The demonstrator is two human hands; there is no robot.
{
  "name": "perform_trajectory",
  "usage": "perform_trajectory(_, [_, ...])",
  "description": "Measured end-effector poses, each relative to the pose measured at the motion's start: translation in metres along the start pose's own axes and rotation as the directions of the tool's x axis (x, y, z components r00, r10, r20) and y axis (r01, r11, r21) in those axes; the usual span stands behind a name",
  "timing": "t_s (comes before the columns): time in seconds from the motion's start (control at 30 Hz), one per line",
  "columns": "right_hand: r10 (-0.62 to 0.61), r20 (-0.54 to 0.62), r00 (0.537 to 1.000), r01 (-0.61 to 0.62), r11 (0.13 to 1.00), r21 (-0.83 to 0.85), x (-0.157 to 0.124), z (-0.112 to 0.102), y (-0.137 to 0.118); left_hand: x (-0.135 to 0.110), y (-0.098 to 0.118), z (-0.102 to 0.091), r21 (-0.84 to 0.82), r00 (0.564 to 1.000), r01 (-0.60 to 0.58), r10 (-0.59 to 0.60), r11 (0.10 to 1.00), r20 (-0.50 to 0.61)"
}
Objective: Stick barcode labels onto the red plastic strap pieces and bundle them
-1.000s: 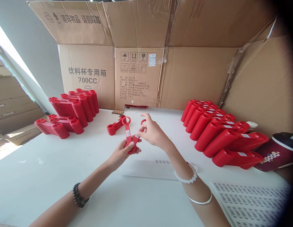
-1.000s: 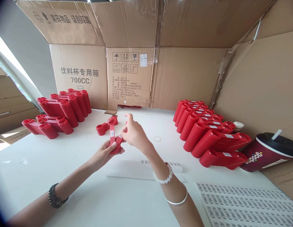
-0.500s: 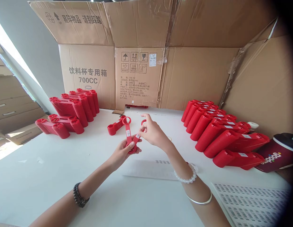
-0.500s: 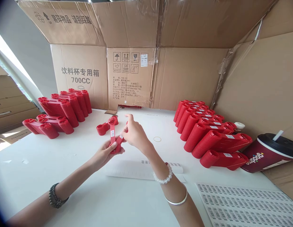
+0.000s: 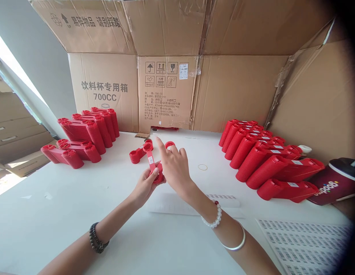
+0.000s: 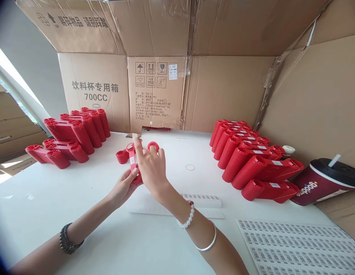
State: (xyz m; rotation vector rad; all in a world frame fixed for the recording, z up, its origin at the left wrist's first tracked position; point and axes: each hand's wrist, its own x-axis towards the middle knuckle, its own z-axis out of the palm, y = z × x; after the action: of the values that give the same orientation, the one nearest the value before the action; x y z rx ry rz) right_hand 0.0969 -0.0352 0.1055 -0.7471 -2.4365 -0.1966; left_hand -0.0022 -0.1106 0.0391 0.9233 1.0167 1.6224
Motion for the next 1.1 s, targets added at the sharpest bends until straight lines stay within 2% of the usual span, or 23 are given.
perform_trajectory(0.1, [-0.014, -0.047, 0.999, 0.011, 0.998, -0.065, -0.002, 0.002, -0.006, 0.0, -0.002, 0.001, -0.019, 0.999, -0.016, 0.015, 1.0, -0.049])
perform_trajectory(0.23, [0.047, -0.143, 0.989, -0.063, 0.992, -0.107, 0.003, 0.005, 0.007, 0.0, -0.005, 0.002, 0.002, 0.995, 0.038, -0.038, 0.999, -0.091])
perform_trajectory(0.33, [0.159, -0.177, 0.971, -0.16, 0.987, 0.005, 0.008, 0.009, 0.022, -0.002, -0.004, 0.004, 0.03, 0.995, 0.039, -0.036, 0.999, -0.094])
perform_trajectory(0.43, [0.207, -0.162, 0.965, -0.188, 0.975, 0.122, 0.011, 0.01, 0.031, -0.002, -0.002, 0.007, 0.058, 0.995, 0.029, -0.023, 0.998, -0.098])
perform_trajectory(0.57, [0.154, -0.157, 0.975, -0.133, 0.981, 0.141, 0.008, 0.0, 0.027, -0.002, -0.002, 0.008, 0.107, 0.995, 0.036, -0.025, 0.994, -0.101])
perform_trajectory(0.67, [0.118, -0.139, 0.983, -0.096, 0.983, 0.158, 0.002, -0.008, 0.016, -0.002, -0.005, 0.007, 0.222, 0.996, 0.018, 0.0, 0.975, -0.085])
perform_trajectory(0.77, [0.104, -0.099, 0.99, -0.081, 0.972, 0.219, -0.004, -0.014, 0.005, -0.005, -0.008, 0.007, 0.362, 0.999, -0.019, 0.03, 0.932, -0.025])
perform_trajectory(0.83, [0.055, -0.045, 0.997, -0.041, 0.959, 0.279, -0.006, -0.019, 0.002, -0.008, -0.01, 0.008, 0.426, 0.999, -0.013, -0.007, 0.904, 0.044])
perform_trajectory(0.97, [-0.052, 0.057, 0.997, 0.019, 0.881, 0.472, -0.007, -0.037, 0.01, -0.011, -0.007, 0.009, 0.47, 0.994, -0.006, -0.046, 0.883, 0.099])
perform_trajectory(1.1, [-0.017, 0.064, 0.998, -0.023, 0.823, 0.568, -0.003, -0.05, 0.029, -0.009, 0.0, 0.008, 0.433, 0.993, -0.047, -0.006, 0.9, 0.121])
